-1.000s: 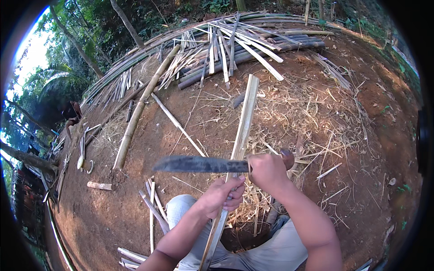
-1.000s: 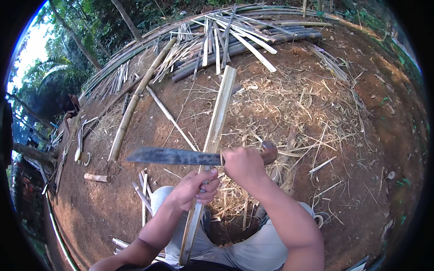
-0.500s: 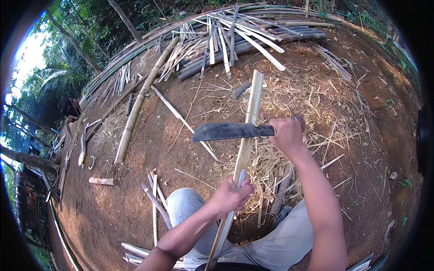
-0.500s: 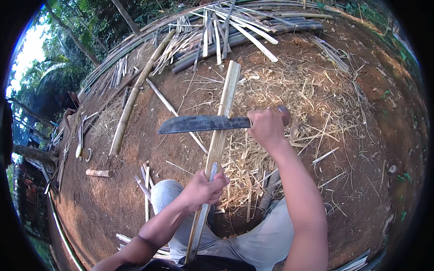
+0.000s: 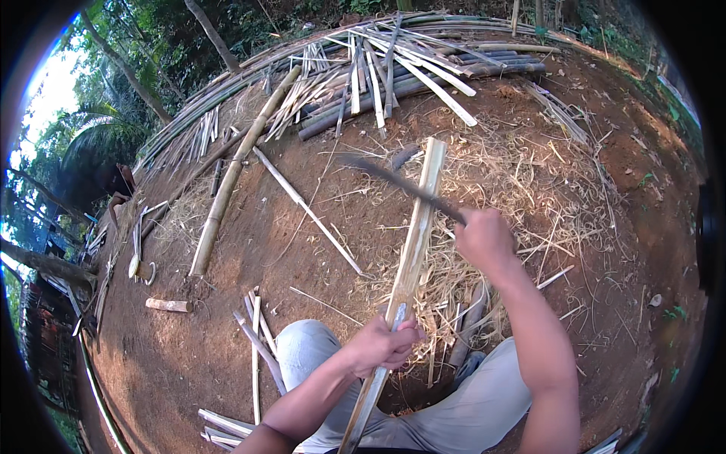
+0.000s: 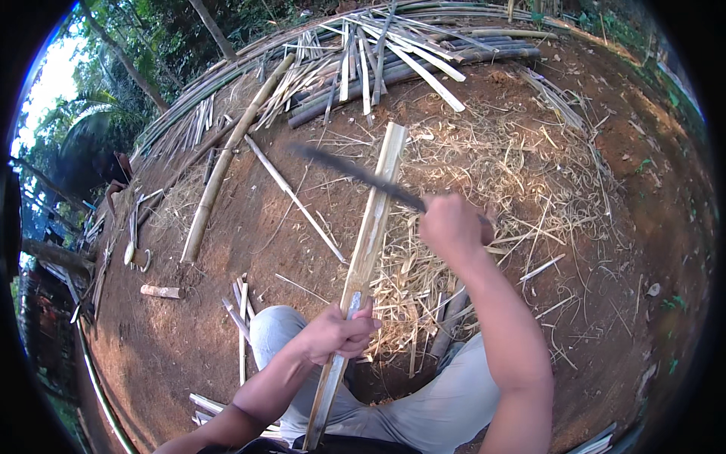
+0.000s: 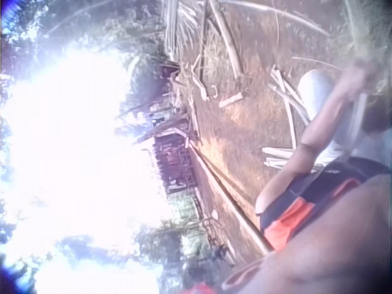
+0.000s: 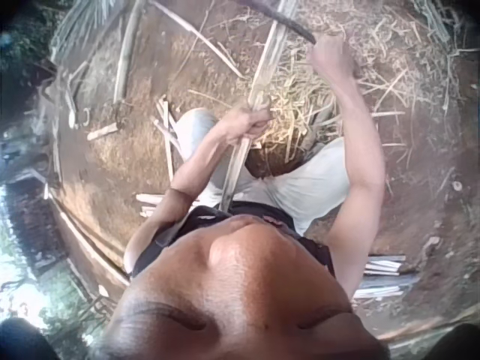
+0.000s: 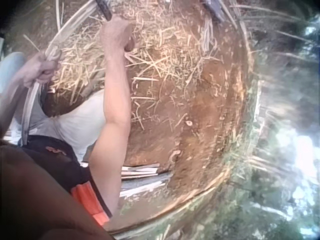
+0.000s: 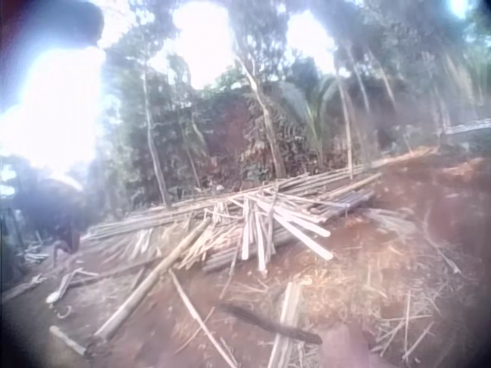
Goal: The person sits on the ground and uses a machete to split long bamboo poles into thin strips. They hold the bamboo with one hand and strike it with the machete to separate the sections, then use the blade to shave and refine the edges of the resulting strips.
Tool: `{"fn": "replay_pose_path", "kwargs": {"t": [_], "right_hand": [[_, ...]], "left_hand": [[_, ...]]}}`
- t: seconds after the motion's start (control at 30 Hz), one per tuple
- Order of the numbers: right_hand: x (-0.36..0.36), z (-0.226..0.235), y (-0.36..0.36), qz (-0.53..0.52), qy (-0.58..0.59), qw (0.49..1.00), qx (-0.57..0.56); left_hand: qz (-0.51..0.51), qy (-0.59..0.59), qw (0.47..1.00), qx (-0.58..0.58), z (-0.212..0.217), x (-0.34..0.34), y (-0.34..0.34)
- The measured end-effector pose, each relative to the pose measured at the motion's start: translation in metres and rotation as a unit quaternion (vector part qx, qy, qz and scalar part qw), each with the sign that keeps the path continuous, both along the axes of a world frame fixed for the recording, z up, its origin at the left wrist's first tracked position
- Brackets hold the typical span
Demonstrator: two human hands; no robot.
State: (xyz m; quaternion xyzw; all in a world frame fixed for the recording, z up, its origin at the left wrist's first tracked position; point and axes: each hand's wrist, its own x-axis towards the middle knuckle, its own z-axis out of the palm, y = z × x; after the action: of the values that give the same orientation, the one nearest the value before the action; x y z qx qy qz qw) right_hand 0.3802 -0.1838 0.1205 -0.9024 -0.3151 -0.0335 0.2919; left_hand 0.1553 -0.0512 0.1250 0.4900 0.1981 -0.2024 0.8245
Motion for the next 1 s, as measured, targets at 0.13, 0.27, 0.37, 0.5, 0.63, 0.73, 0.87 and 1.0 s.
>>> {"fn": "replay_pose_path", "kwargs": {"t": [0.13, 0.27, 0.37, 0.5, 0.63, 0.73, 0.87, 1.0], "right_hand": [[-0.009, -0.005, 0.009, 0.063, -0.100, 0.991, -0.057], [0.052, -0.002, -0.020, -0.199, 0.046, 0.978, 0.035], [0.035, -0.012, -0.014, -0.198, 0.123, 0.971, 0.052], [0.035, -0.025, -0.014, -0.163, 0.104, 0.979, 0.067], [0.027, -0.031, -0.016, -0.119, 0.148, 0.970, 0.155], [0.013, -0.023, -0.009, -0.110, 0.154, 0.963, 0.192], [-0.018, -0.008, 0.002, -0.049, 0.180, 0.963, 0.192], [-0.045, -0.006, 0.019, 0.028, 0.277, 0.939, 0.203]], "left_hand": [[0.007, -0.003, 0.998, 0.058, 0.001, -0.008, -0.004], [-0.017, -0.030, 0.997, 0.065, 0.006, -0.009, -0.016], [0.011, -0.014, 1.000, 0.011, 0.010, 0.017, -0.004], [0.001, -0.056, 0.998, 0.028, 0.003, 0.026, 0.026], [0.073, -0.097, 0.993, -0.011, 0.001, 0.043, 0.041], [0.154, -0.124, 0.980, -0.036, -0.005, 0.049, 0.043], [0.179, -0.133, 0.974, 0.051, -0.020, 0.051, 0.031], [0.173, -0.174, 0.957, 0.157, -0.034, 0.052, 0.016]]}}
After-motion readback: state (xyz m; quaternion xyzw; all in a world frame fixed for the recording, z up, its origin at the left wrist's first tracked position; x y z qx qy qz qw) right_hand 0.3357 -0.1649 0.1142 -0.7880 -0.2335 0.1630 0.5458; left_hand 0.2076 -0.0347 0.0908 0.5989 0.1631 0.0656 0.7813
